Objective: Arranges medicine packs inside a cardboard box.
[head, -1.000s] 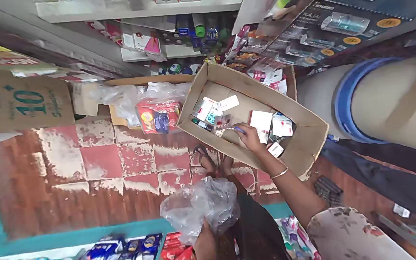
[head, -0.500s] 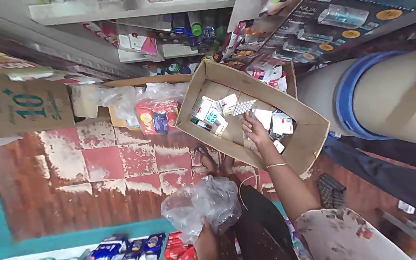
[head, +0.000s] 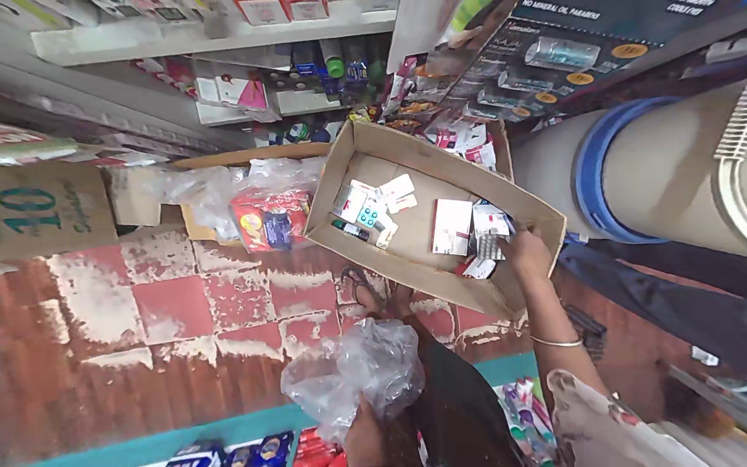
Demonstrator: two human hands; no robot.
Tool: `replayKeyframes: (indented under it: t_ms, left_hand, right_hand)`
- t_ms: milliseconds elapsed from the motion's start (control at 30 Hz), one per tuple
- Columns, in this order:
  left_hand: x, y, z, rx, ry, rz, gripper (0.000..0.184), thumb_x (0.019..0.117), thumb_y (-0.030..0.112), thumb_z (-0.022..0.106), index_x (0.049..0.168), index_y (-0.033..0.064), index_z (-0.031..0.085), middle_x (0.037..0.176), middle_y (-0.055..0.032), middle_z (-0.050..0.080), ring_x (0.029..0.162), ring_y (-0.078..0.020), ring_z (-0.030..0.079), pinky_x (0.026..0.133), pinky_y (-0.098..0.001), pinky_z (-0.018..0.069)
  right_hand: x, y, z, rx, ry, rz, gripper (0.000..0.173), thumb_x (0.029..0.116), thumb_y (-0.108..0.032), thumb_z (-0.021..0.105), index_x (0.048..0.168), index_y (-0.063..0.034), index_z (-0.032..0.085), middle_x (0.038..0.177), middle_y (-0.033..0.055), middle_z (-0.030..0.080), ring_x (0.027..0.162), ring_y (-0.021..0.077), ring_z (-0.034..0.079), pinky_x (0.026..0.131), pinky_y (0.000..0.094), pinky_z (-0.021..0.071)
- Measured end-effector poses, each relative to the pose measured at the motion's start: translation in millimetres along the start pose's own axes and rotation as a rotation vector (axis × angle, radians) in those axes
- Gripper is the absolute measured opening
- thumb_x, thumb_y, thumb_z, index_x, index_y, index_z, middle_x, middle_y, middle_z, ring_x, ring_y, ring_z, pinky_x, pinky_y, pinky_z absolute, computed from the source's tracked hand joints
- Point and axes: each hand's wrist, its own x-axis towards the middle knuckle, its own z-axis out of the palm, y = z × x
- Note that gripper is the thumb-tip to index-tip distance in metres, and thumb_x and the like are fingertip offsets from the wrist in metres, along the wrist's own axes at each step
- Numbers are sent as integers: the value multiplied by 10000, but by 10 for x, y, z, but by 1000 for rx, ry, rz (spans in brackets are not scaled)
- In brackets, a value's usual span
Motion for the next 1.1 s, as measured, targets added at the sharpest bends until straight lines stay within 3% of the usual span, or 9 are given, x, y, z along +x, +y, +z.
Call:
replayKeyframes:
  t_ms: [67,167,300,400,500,600,833,967,1100]
  left_hand:
    - [-20,15,-27,2,-1,0,593,1035,259,539,1571,72,367,1284,-199,684,1135,-394,686,962,-584,532]
    - [-15,8,-72,20,-39,-1,587,1049,265,511,1586,97,343,1315,-188,670,1160,-386,674,978,-584,519]
    - [-293,202,-301,27,97,8,530,1049,255,500,1522,23,441,1215,-222,710,1079,-398,708,952,-581,530]
    - [-682,494,-1074,5,-207,-1,506,1105,184,376,1541,-72,349,1397,-274,595,1285,-420,599,1098,-547,431]
    - [-295,191,-481,0,-103,-11,547,1074,240,465,1568,28,364,1322,-224,662,1203,-403,655,1025,-566,491]
    - [30,-38,65,-15,13,-24,562,1024,267,547,1546,98,427,1265,-184,699,1131,-390,689,945,-595,537]
    - [70,-37,92,-16,13,-10,592,1003,276,582,1546,99,427,1260,-173,703,1125,-372,694,950,-579,542]
    - [89,1,67,-14,15,-22,624,993,291,603,1556,99,413,1272,-169,700,1125,-380,693,948,-579,542]
    - [13,31,-33,-25,-26,-42,638,1001,266,590,1577,104,370,1292,-170,689,1142,-374,685,962,-572,532]
  right_hand:
    - [-33,-284,115,68,103,-98,495,984,-256,660,1419,-37,571,1448,293,505,1139,481,630,923,641,508]
    - [236,-764,620,243,63,-478,277,1017,-140,604,1225,21,691,1239,259,657,1117,426,656,957,601,510]
    - [575,-1360,1124,-47,33,-953,267,977,15,562,1199,-5,709,1269,206,670,990,427,707,802,603,566]
    - [573,-1635,1122,-305,-76,-934,389,968,76,541,1349,22,595,1368,247,581,1057,457,669,812,597,556]
    - [662,-1630,1131,-298,-153,-831,335,1009,-63,584,1336,13,585,1359,267,553,1054,462,664,832,598,555]
    - [681,-1508,1056,-180,-222,-799,278,968,-122,669,1231,-39,707,1256,251,633,1062,454,657,888,639,521]
    - [281,-1586,1250,-409,-490,-1272,214,1004,-41,539,1169,26,657,1275,214,638,1122,415,648,921,596,506]
    - [395,-1656,1469,-380,-517,-1305,269,1028,-130,572,1268,-29,641,1337,193,628,1177,398,637,961,584,503]
    - [209,-1534,1374,-549,-509,-1143,390,1011,-24,506,1397,-51,549,1307,249,622,1134,459,639,903,622,502]
